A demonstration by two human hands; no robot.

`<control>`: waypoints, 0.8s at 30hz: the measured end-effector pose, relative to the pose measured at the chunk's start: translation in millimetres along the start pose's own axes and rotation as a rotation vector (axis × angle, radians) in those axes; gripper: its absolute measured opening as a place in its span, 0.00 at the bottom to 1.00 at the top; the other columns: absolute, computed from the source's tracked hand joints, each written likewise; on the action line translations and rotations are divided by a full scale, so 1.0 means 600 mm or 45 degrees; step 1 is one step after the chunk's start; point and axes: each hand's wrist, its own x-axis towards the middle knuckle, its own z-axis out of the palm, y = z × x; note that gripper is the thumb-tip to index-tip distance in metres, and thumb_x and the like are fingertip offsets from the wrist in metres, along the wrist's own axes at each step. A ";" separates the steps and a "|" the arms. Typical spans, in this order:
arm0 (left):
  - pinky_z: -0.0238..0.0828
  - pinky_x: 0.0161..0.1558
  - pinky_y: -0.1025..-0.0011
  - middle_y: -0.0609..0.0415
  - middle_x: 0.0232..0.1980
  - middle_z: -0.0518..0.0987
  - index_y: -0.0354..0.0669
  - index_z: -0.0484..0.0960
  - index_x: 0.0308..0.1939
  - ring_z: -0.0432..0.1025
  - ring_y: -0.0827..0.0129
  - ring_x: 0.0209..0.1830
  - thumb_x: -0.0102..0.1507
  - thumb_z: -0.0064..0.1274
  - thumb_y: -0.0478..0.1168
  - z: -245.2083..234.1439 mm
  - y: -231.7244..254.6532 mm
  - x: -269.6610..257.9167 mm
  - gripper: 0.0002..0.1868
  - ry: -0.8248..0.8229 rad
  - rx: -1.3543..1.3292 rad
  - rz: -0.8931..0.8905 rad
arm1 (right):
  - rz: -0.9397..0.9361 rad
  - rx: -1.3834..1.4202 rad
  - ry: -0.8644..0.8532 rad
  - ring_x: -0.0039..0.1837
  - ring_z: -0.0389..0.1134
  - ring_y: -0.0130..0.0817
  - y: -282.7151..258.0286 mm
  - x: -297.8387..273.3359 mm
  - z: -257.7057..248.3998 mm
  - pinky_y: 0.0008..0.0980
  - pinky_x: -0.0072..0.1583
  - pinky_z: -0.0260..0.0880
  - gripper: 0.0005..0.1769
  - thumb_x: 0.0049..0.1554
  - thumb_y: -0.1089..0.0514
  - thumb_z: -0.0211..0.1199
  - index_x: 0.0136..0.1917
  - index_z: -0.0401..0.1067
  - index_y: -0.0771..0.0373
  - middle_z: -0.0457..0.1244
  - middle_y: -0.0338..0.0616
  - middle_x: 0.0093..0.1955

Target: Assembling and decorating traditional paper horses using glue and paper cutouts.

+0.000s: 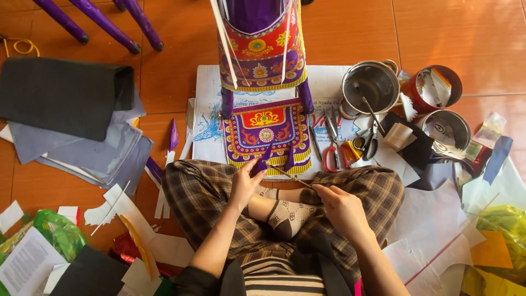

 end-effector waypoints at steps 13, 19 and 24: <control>0.75 0.51 0.58 0.36 0.48 0.81 0.33 0.80 0.56 0.76 0.46 0.51 0.61 0.58 0.36 0.009 0.027 0.001 0.20 -0.111 0.121 0.071 | 0.018 -0.427 0.104 0.32 0.68 0.38 0.022 0.054 -0.007 0.33 0.34 0.70 0.12 0.58 0.54 0.55 0.54 0.71 0.40 0.60 0.33 0.30; 0.76 0.52 0.58 0.34 0.49 0.81 0.34 0.81 0.55 0.76 0.46 0.52 0.59 0.61 0.38 0.033 -0.048 0.017 0.21 -0.164 0.234 -0.006 | 0.419 -0.710 0.482 0.39 0.70 0.36 0.133 0.152 -0.025 0.31 0.39 0.73 0.22 0.50 0.58 0.58 0.59 0.69 0.44 0.63 0.37 0.38; 0.70 0.62 0.63 0.50 0.56 0.82 0.40 0.79 0.57 0.75 0.60 0.58 0.59 0.57 0.39 0.044 -0.104 0.010 0.22 -0.233 0.434 -0.058 | 0.550 -0.211 0.193 0.39 0.63 0.54 0.185 0.248 -0.040 0.47 0.39 0.65 0.10 0.50 0.79 0.47 0.43 0.65 0.73 0.61 0.58 0.39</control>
